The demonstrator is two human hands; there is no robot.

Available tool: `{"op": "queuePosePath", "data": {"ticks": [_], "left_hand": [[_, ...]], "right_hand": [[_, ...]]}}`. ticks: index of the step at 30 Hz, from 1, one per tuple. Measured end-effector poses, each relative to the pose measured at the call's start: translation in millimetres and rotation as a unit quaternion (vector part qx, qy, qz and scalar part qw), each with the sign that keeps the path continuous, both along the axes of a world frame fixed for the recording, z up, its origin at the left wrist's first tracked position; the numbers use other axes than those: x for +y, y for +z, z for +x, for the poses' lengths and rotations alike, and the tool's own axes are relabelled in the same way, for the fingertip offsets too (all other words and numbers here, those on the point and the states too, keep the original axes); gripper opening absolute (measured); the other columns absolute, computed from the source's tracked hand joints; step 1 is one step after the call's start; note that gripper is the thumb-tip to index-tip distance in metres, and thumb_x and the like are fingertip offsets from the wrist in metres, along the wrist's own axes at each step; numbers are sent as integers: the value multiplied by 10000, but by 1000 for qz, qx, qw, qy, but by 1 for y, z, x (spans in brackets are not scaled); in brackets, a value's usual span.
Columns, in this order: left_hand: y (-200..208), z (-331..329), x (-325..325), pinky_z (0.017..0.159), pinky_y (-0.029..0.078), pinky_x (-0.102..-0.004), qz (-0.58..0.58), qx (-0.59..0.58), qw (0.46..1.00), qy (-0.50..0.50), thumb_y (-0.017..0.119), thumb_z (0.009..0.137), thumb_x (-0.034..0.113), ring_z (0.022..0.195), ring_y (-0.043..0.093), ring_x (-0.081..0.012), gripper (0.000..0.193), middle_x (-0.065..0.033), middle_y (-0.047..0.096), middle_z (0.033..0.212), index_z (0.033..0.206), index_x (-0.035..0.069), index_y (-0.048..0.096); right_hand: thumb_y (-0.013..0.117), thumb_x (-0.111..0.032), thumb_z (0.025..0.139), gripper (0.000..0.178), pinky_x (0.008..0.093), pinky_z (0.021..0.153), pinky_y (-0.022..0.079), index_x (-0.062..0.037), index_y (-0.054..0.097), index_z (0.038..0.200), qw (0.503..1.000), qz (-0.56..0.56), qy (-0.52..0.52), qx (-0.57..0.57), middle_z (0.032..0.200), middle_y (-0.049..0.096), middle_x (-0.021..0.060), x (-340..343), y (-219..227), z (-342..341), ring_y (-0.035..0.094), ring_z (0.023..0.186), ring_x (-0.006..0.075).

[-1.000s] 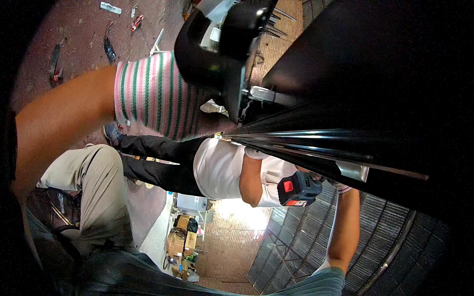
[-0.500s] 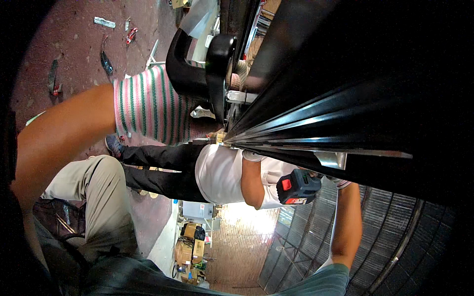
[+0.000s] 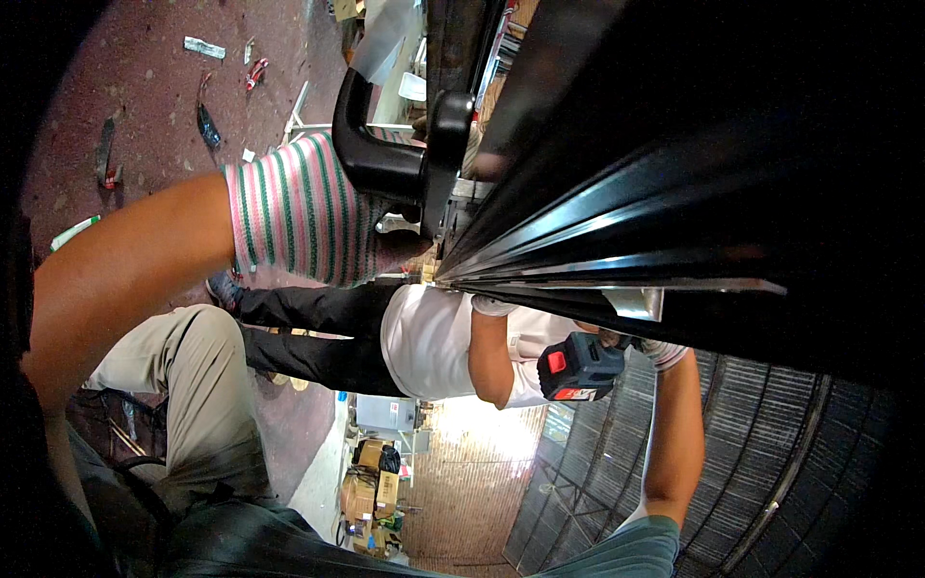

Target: The person sits on the floor and assembles a long black metal frame with a coworker. They use a cordless drill to secure brackets and a screwdriver to adjust components, while the coworker assists by holding the frame and using a drill on the opposite side.

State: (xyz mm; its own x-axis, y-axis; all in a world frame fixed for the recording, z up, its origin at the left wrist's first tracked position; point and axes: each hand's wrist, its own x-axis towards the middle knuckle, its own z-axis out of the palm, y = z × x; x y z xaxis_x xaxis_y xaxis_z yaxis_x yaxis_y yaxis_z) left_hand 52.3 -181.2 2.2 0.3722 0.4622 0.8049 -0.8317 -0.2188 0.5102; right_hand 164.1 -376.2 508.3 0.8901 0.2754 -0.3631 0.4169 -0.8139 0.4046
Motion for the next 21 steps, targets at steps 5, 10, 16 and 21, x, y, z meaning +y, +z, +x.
{"op": "queuePosePath", "data": {"ticks": [5,10,16,21], "left_hand": [[3,5,2,890,509,-338,57,70,995,-36,655,862,176,1028,598,-261,439,-125,610,1142,1273,86,531],[7,-9,-1,768,528,-373,36,40,999,-5,662,847,262,851,625,-322,331,-159,642,936,1104,55,633],[8,7,-8,962,511,-325,65,73,988,-116,676,890,210,1127,621,-232,393,-106,643,1234,1254,86,597],[11,-11,1,769,557,-360,79,126,989,10,698,833,410,865,682,-303,419,-140,704,940,1081,73,667]], "right_hand": [[921,-428,580,955,383,1014,458,-67,481,1347,999,35,-12,5,1222,589,98,52,-64,-45,562,1133,239],[922,-351,589,790,372,876,524,-46,576,1230,997,74,-26,10,1094,635,77,38,-56,-45,614,984,228],[869,-237,677,525,306,540,525,-8,633,1086,986,140,-56,64,746,641,53,57,-82,-61,606,583,153],[844,-192,667,481,309,546,516,8,647,1057,986,149,-62,40,700,642,71,63,-88,-67,603,571,160]]}}
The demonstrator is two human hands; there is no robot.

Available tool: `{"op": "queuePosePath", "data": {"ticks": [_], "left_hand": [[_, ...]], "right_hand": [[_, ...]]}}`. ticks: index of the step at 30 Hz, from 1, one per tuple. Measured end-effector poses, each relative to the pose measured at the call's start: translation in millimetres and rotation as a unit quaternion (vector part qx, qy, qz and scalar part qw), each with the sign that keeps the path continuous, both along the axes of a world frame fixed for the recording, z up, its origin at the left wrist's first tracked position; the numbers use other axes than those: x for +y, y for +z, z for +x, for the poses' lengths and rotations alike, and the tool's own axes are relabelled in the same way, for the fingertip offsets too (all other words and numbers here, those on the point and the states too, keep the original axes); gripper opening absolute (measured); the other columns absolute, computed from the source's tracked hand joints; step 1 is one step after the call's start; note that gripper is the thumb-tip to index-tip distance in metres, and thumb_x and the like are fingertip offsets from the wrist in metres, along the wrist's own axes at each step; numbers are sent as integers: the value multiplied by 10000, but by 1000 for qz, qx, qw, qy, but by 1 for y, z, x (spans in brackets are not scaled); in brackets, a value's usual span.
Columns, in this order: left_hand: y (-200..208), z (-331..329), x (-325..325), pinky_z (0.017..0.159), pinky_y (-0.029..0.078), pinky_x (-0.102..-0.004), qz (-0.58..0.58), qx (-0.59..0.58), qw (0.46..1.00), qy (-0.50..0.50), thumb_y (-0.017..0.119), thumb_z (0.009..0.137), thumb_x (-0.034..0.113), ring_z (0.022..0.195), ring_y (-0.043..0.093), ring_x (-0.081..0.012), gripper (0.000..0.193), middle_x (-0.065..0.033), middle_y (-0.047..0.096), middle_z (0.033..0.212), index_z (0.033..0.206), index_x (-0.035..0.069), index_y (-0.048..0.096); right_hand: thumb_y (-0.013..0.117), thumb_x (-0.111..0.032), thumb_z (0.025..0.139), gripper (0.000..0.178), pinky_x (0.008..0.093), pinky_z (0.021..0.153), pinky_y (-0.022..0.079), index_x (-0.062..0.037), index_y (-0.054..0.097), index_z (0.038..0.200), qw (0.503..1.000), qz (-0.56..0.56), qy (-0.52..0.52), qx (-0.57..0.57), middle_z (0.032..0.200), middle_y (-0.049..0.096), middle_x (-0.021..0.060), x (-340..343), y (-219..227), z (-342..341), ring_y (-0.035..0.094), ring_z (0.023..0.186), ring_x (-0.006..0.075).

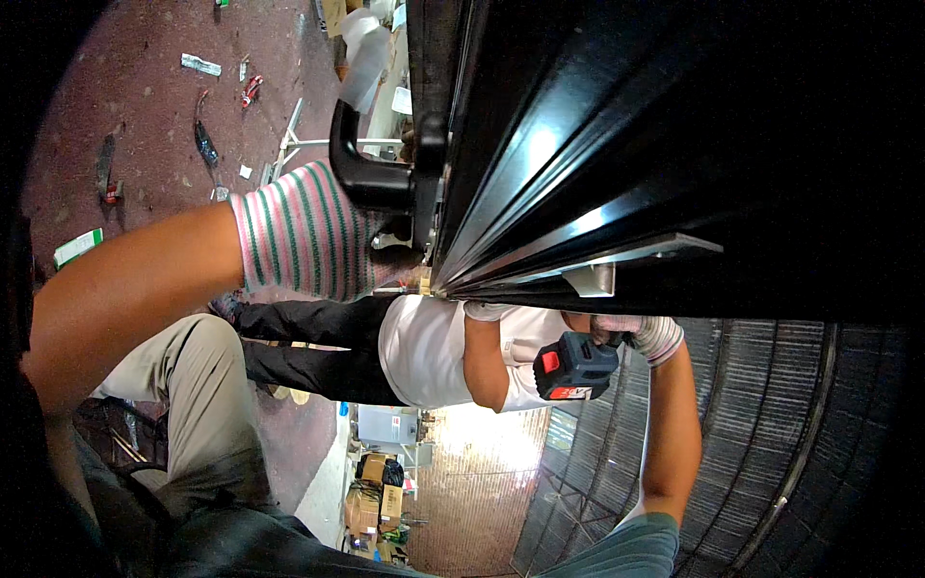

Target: The person sits on the floor and assembles a long black metal frame with a coworker. They use a cordless drill to secure brackets and a screwdriver to adjust components, while the coworker assists by holding the frame and using a drill on the opposite side.

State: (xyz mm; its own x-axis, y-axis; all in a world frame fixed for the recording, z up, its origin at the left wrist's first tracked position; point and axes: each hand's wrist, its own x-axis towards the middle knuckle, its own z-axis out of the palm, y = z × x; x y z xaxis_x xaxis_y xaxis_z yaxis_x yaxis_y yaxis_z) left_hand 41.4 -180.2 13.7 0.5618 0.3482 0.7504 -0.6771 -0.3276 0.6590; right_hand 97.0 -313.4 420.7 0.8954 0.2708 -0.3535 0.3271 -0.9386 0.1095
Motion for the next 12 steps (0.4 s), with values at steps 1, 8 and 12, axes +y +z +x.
{"op": "queuePosePath", "data": {"ticks": [1,8,12], "left_hand": [[3,-9,4,727,561,-371,16,41,999,-18,691,827,441,810,687,-315,432,-146,707,886,1051,72,675],[-6,1,-13,543,519,-386,11,-6,994,106,648,869,407,556,615,-335,379,-158,605,588,862,30,684],[-19,18,-22,651,539,-395,-40,-36,996,69,674,853,419,642,662,-307,429,-150,634,636,1027,27,667]], "right_hand": [[842,-192,668,475,312,553,519,6,650,1054,1000,3,0,-2,711,646,76,-3,0,-1,605,577,162],[766,-246,777,350,333,603,527,37,644,944,996,-88,6,34,718,650,105,-16,29,25,644,635,212],[716,-401,808,450,383,676,538,39,642,865,987,-116,25,113,638,623,115,-10,32,33,629,602,259]]}}
